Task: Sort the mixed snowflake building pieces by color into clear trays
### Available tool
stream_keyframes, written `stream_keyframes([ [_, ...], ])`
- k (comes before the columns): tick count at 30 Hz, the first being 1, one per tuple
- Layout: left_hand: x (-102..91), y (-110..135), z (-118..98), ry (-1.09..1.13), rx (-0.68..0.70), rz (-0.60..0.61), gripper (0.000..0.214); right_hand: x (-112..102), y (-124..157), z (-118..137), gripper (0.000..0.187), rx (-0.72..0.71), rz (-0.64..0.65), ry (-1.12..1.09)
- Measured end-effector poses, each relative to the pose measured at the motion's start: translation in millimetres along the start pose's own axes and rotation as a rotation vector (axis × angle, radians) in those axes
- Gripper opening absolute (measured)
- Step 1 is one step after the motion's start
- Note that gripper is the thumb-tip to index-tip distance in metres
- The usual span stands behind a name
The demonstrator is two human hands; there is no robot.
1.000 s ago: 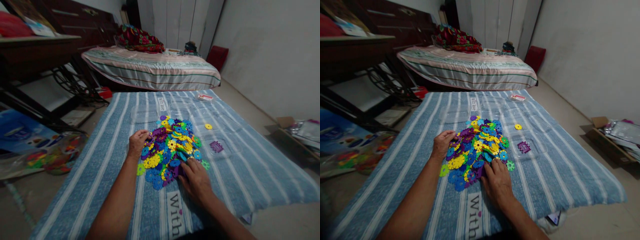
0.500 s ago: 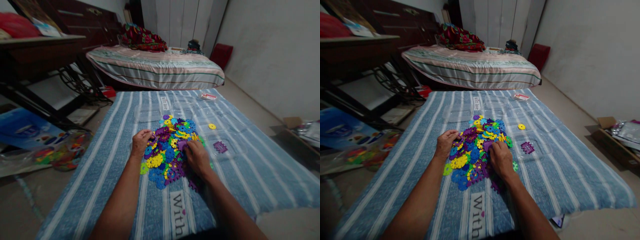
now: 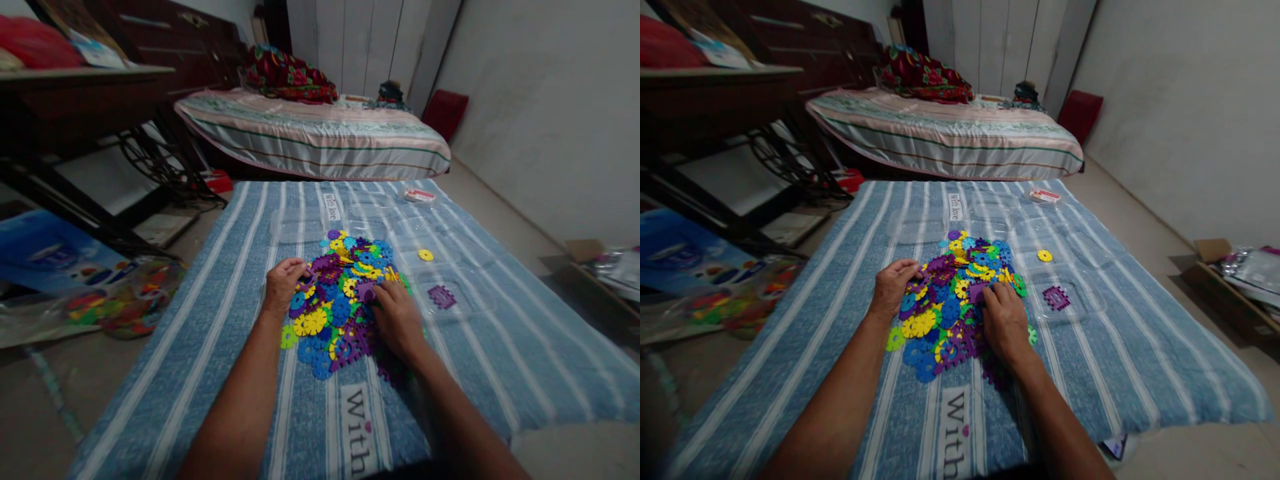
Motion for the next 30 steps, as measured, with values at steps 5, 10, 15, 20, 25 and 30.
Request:
stream_keyframes([
  [5, -0.8, -1, 2, -0.015, -0.001, 0.005, 0.034, 12, -5, 0, 0.024, 0.0, 0.034, 0.028],
  [10, -1.0, -2, 2, -0.022, 0.006, 0.008, 0.035, 9, 0, 2, 0.02, -0.021, -0.056, -0.039],
  [15, -0.2, 0, 0, -0.024, -0.012, 0.01, 0.035, -11, 0, 10, 0.017, -0.083, -0.175, -0.099],
  [20, -0.5, 1, -1, -0.012, -0.024, 0.006, 0.037, -60, -1, 2, 0.015, -0.094, -0.313, -0.057],
  [25, 0.3, 0, -3, -0.003, -0.014, 0.003, 0.034, -110, 3, -40, 0.015, 0.044, -0.395, 0.143],
  [30, -0.5, 1, -3, -0.025, -0.031, -0.011, 0.035, -122, 21, -54, 0.015, 0.088, -0.45, 0.195],
])
Point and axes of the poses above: each hand's wrist, its own y-axis away from the middle knuckle, its own x-axis out of the palm, z = x × y, the point moved 9 cm from there along -y, towards the middle knuckle, and after that the axes turned 5 degrees about -y, right-handed, at the moved point
